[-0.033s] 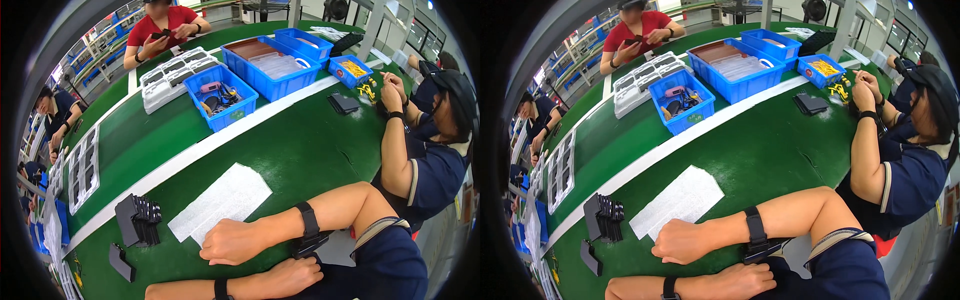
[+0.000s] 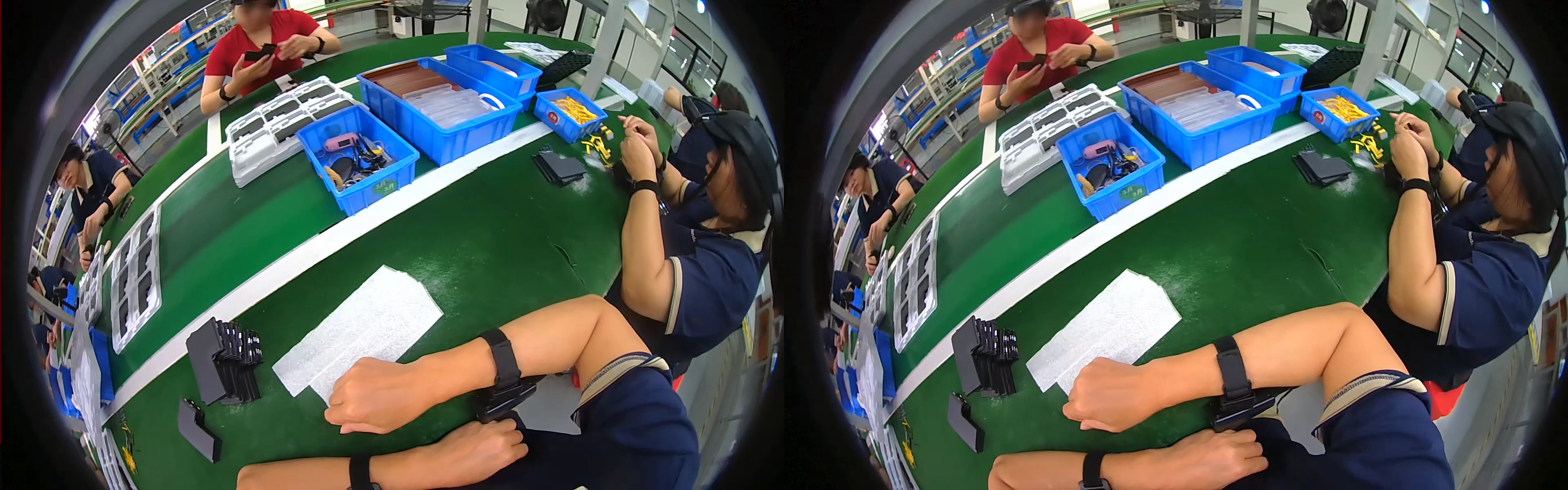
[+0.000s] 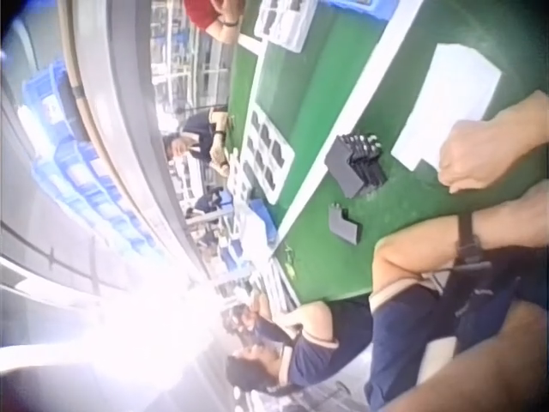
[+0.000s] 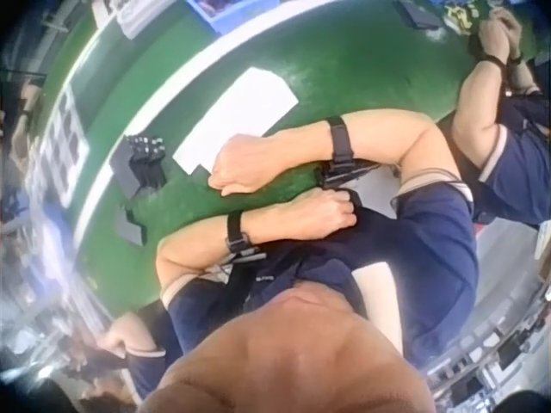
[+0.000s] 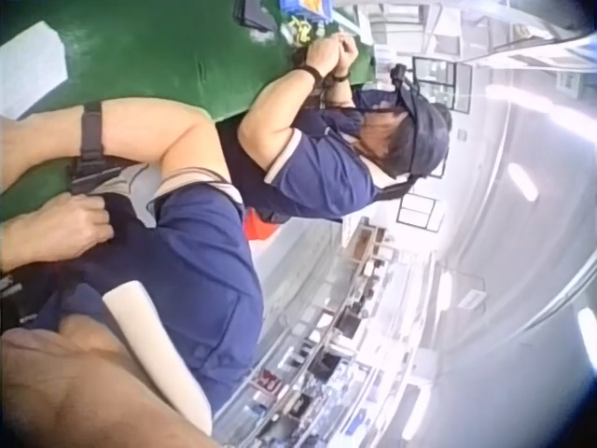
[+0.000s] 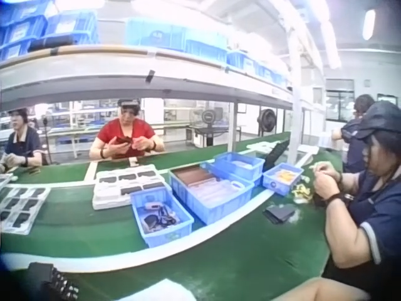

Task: Assembling small black plastic components at a factory assembly line table.

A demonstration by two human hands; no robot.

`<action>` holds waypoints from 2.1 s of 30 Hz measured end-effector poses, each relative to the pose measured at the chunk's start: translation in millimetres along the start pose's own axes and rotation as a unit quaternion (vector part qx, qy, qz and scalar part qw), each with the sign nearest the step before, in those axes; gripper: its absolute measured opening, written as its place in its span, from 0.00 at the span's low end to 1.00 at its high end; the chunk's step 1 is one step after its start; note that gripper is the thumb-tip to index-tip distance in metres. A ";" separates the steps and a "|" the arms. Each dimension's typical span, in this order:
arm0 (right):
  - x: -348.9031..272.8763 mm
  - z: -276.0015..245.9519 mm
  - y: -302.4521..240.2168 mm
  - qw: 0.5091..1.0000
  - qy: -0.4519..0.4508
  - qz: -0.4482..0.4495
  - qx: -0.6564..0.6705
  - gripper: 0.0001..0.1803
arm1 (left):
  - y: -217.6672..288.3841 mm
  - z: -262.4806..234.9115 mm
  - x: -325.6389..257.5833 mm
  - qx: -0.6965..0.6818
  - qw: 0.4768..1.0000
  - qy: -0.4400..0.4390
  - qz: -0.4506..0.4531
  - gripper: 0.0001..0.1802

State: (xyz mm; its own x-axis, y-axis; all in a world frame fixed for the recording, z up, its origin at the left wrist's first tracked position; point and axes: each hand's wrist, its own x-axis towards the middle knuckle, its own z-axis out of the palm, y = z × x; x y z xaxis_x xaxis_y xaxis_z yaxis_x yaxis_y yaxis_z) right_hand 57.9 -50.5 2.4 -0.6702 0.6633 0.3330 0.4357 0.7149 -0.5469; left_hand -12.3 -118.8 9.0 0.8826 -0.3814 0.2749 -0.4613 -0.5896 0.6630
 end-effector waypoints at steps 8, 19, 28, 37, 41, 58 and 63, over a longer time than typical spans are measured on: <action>-2.4 0.3 2.3 1.000 0.019 -0.013 0.005 0.11 | -1.0 -0.4 2.2 -0.003 1.000 -0.001 -0.002 0.04; -0.7 1.0 0.5 0.999 0.020 -0.027 0.013 0.12 | -0.4 2.2 1.1 -0.001 1.000 0.009 -0.004 0.03; -0.4 -2.9 -0.2 1.000 0.005 -0.013 -0.001 0.12 | 0.3 0.0 2.1 -0.002 1.000 0.014 -0.010 0.04; -0.6 -3.6 1.5 1.000 0.008 -0.020 -0.001 0.12 | -2.7 3.8 0.8 -0.001 1.000 0.027 -0.003 0.04; -0.1 -2.9 0.2 1.000 0.005 -0.022 -0.003 0.12 | -1.7 4.1 0.7 0.003 1.000 0.023 -0.005 0.04; 0.0 4.2 1.2 0.997 0.058 -0.028 0.040 0.13 | -0.8 3.2 1.3 -0.006 1.000 0.026 -0.006 0.04; -1.2 1.6 2.3 0.999 0.030 -0.019 0.021 0.12 | -2.4 4.8 0.9 -0.005 1.000 0.025 -0.004 0.04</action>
State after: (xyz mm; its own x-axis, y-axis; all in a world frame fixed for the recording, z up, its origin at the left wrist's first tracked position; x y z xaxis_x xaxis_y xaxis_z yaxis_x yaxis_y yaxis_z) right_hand 58.8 -50.0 -0.5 -0.6482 0.6493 0.3978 0.3853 0.7303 -0.5641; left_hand -10.9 -121.1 4.3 0.8897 -0.3402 0.3045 -0.4538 -0.5858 0.6715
